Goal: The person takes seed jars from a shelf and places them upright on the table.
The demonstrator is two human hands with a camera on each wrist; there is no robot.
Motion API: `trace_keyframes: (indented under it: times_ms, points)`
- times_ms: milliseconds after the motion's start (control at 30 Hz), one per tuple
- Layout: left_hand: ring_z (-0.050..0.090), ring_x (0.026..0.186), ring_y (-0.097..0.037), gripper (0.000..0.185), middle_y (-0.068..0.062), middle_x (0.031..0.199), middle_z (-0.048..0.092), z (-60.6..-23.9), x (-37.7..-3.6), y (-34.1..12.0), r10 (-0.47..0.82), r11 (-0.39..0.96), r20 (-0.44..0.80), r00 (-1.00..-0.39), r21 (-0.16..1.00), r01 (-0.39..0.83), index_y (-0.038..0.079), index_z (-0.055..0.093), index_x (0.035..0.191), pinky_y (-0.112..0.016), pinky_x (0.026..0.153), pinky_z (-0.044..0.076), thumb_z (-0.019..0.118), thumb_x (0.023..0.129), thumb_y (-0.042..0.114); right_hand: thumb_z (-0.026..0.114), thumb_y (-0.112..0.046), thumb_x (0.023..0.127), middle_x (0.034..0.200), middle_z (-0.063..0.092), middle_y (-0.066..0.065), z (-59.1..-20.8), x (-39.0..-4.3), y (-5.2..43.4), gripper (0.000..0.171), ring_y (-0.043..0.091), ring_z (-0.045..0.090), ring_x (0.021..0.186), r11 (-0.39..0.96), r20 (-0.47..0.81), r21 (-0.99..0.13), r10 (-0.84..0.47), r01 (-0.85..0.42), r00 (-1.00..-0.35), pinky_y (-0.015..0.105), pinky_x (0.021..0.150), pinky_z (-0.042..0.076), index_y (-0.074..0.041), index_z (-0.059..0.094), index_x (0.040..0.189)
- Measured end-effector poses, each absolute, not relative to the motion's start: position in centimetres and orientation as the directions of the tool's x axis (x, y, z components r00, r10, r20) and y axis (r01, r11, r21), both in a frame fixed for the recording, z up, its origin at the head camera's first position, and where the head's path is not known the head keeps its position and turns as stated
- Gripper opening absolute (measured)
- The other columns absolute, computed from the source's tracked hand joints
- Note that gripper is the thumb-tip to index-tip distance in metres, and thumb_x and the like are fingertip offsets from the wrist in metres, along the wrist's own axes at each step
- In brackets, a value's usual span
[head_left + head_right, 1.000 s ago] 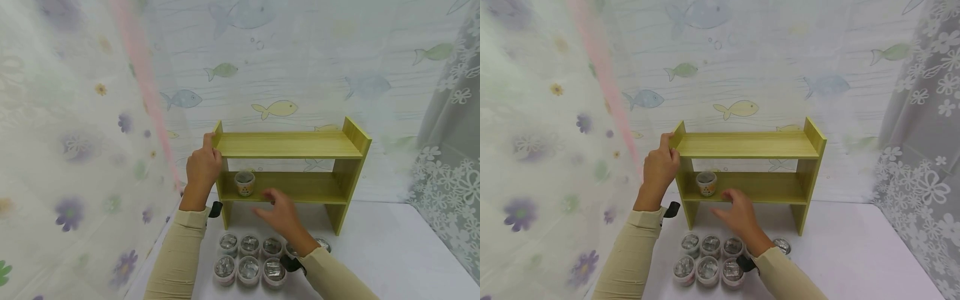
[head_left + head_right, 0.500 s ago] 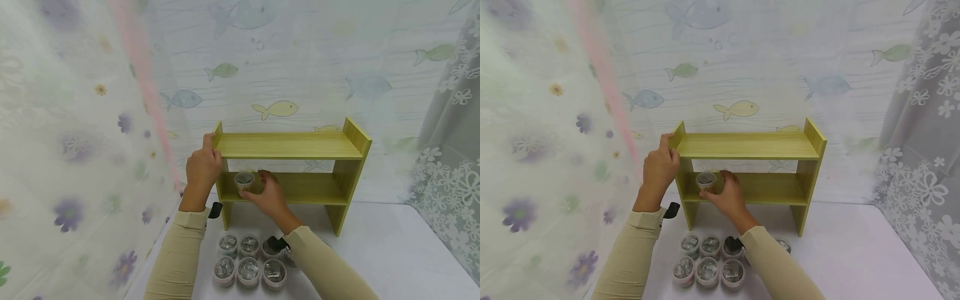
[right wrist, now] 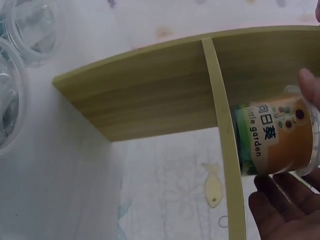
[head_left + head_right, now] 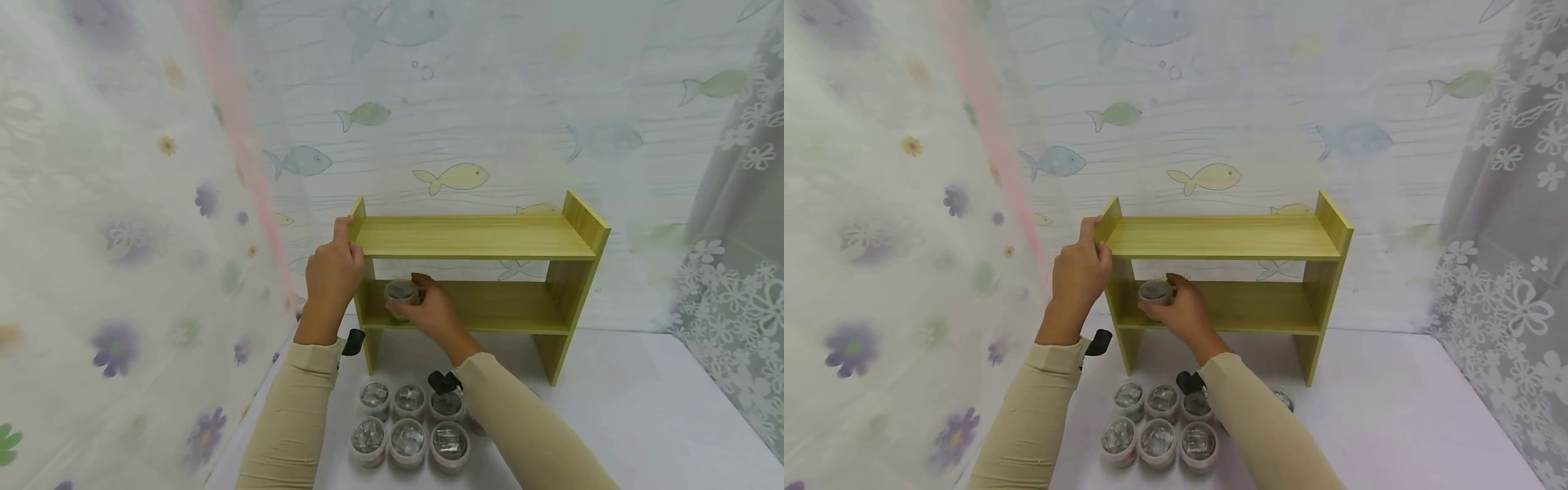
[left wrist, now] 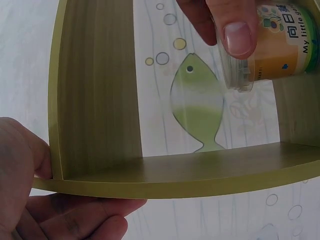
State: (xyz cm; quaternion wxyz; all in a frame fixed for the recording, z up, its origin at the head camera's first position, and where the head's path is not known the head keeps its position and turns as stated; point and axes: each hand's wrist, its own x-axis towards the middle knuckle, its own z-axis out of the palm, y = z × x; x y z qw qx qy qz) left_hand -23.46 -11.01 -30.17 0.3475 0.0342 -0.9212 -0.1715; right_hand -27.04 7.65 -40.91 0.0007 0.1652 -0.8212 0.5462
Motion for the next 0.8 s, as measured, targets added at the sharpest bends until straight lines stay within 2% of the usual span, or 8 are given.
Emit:
trace_keyframes:
  times_ms: [100, 200, 400, 600, 800]
  points:
    - [0.038, 0.042, -0.023, 0.047, -0.006, 0.049, 0.044, -30.2, -23.4, -11.0, -0.183, 0.938, 0.625, -0.759, 0.343, 0.055, 0.020, 0.046, 0.148, -0.036, 0.040, 0.031, 0.044, 0.101, 0.019, 0.082, -0.053, 0.084, 0.129, 0.065, 0.002, -40.9, -27.0, 7.5, 0.082, 0.021, 0.066, 0.102, 0.382, 0.203, -0.875, -0.267, -0.297, -0.942, 0.038, 0.079, 0.057, -0.014, 0.053, 0.150]
    - [0.038, 0.041, -0.023, 0.047, -0.006, 0.050, 0.044, -30.1, -23.4, -10.9, -0.184, 0.938, 0.625, -0.758, 0.343, 0.054, 0.020, 0.046, 0.148, -0.036, 0.039, 0.031, 0.044, 0.101, 0.018, 0.081, -0.051, 0.085, 0.121, 0.068, 0.002, -40.9, -26.9, 7.5, 0.076, 0.020, 0.066, 0.095, 0.391, 0.223, -0.863, -0.270, -0.319, -0.936, 0.036, 0.074, 0.056, -0.013, 0.057, 0.145]
    - [0.037, 0.042, -0.023, 0.047, -0.006, 0.050, 0.044, -30.1, -23.3, -10.9, -0.180, 0.939, 0.630, -0.755, 0.340, 0.059, 0.019, 0.046, 0.148, -0.036, 0.040, 0.031, 0.044, 0.101, 0.018, 0.079, -0.051, 0.087, 0.122, 0.066, 0.004, -40.7, -26.8, 7.9, 0.073, 0.022, 0.066, 0.100, 0.409, 0.220, -0.851, -0.291, -0.329, -0.931, 0.039, 0.080, 0.057, -0.012, 0.056, 0.144]
    - [0.037, 0.042, -0.023, 0.047, -0.005, 0.050, 0.043, -30.1, -23.4, -10.9, -0.173, 0.940, 0.636, -0.752, 0.335, 0.067, 0.019, 0.046, 0.148, -0.036, 0.040, 0.030, 0.044, 0.101, 0.018, 0.081, -0.048, 0.086, 0.120, 0.066, 0.005, -40.6, -26.6, 8.5, 0.067, 0.024, 0.067, 0.103, 0.370, 0.216, -0.869, -0.313, -0.328, -0.925, 0.041, 0.082, 0.058, -0.013, 0.057, 0.138]
    - [0.039, 0.043, -0.024, 0.046, -0.006, 0.050, 0.044, -30.3, -23.4, -11.0, -0.171, 0.940, 0.651, -0.740, 0.332, 0.075, 0.019, 0.047, 0.146, -0.037, 0.041, 0.031, 0.045, 0.100, 0.018, 0.082, -0.049, 0.086, 0.125, 0.065, 0.004, -40.6, -26.3, 9.0, 0.072, 0.023, 0.066, 0.106, 0.388, 0.211, -0.860, -0.320, -0.331, -0.923, 0.039, 0.082, 0.058, -0.014, 0.056, 0.143]
